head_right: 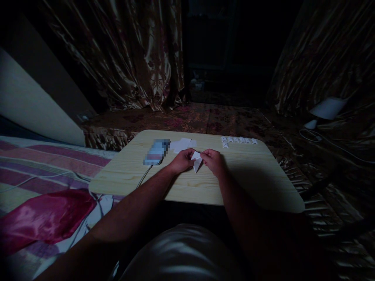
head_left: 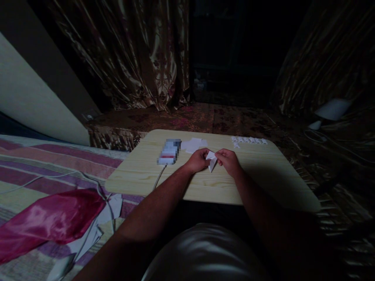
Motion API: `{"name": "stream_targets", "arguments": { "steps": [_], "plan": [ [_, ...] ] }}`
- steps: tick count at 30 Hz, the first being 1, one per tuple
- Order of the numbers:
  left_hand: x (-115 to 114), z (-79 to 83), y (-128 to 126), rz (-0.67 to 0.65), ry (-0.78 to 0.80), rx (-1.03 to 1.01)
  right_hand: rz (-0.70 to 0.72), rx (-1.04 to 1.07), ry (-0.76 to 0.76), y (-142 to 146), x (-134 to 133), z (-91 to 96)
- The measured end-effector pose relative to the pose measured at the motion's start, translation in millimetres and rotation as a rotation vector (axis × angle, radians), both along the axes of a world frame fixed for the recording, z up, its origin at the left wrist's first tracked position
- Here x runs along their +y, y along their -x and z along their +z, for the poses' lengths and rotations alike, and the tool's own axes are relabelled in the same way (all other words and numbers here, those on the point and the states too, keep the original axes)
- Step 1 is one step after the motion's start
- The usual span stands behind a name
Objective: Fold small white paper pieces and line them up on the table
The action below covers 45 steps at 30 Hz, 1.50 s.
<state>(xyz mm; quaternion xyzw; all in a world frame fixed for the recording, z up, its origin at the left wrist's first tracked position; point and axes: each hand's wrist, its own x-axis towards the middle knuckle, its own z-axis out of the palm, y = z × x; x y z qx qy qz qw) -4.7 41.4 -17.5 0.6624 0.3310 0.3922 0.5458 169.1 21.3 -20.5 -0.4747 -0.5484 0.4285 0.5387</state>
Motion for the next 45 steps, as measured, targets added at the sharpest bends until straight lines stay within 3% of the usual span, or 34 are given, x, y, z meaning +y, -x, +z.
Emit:
{"name": "stream_targets", "arguments": {
  "steps": [5,8,12,19,24,32,39,45],
  "plan": [
    [-2,5.0,2,0.070,0.008,0.000,-0.013,0.006,-0.066,4,-5,5.6],
    [-4,6.5,0,0.166,0.011,-0.011,-0.038,-0.117,-0.146,5,-10,7.5],
    [-1,2.1,-3,0.232,-0.011,-0.004,-0.047,-0.314,-0.365,8,-15,7.3],
    [7,-4.4,0,0.338,-0.027,-0.014,-0.050,-0.532,-0.465,16,-21,9.5],
    [2,-0.9,-2,0.262,0.060,-0.054,-0.195,-0.409,-0.351,16,-16,5.0],
    [-1,4.5,-2,0.262,0.090,-0.088,-0.190,-0.128,-0.137,10,-2,-4.0],
    [-3,3.4,-4,0.217,0.054,-0.051,-0.239,-0.054,-0.111,5,-1,0.1],
    [-2,10.5,-3,0.335,-0.067,-0.093,-0.206,-0.072,-0.082,6,-3,2.9]
  ]
}}
